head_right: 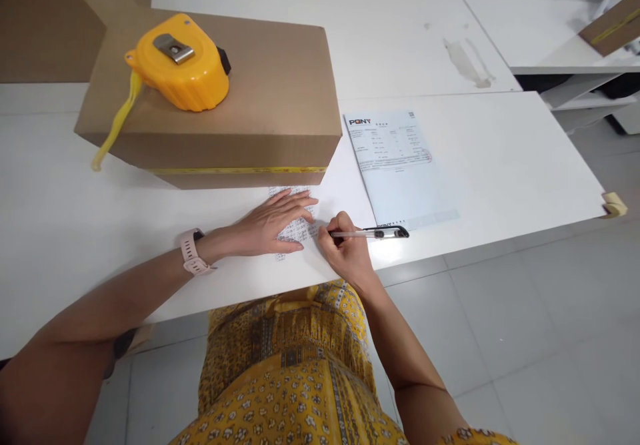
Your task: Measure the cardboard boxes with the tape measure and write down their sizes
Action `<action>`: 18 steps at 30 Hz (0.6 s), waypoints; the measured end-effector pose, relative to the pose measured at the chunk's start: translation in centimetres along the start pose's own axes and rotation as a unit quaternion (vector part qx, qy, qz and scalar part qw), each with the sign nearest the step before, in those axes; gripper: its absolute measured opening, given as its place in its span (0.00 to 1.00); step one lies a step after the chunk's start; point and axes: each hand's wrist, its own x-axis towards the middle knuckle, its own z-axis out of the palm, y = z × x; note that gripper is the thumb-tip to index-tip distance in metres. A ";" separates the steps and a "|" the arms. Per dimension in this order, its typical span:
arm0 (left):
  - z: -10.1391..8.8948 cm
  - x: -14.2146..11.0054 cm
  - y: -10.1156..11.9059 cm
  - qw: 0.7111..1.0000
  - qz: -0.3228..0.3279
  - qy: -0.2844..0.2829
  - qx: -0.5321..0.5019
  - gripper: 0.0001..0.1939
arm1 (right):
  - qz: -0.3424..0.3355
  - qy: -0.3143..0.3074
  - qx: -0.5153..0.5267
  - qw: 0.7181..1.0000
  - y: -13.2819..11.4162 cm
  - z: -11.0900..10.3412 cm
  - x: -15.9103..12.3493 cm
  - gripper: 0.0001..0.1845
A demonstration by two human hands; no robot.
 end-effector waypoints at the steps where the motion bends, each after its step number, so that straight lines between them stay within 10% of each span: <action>1: 0.0 0.0 0.0 1.000 -0.001 -0.001 0.000 0.21 | -0.001 -0.003 0.001 1.000 0.0 0.0 0.1 0.14; 18: -0.1 0.0 0.1 1.000 -0.007 -0.002 -0.005 0.21 | 0.004 -0.011 0.020 1.000 0.5 -0.2 0.2 0.14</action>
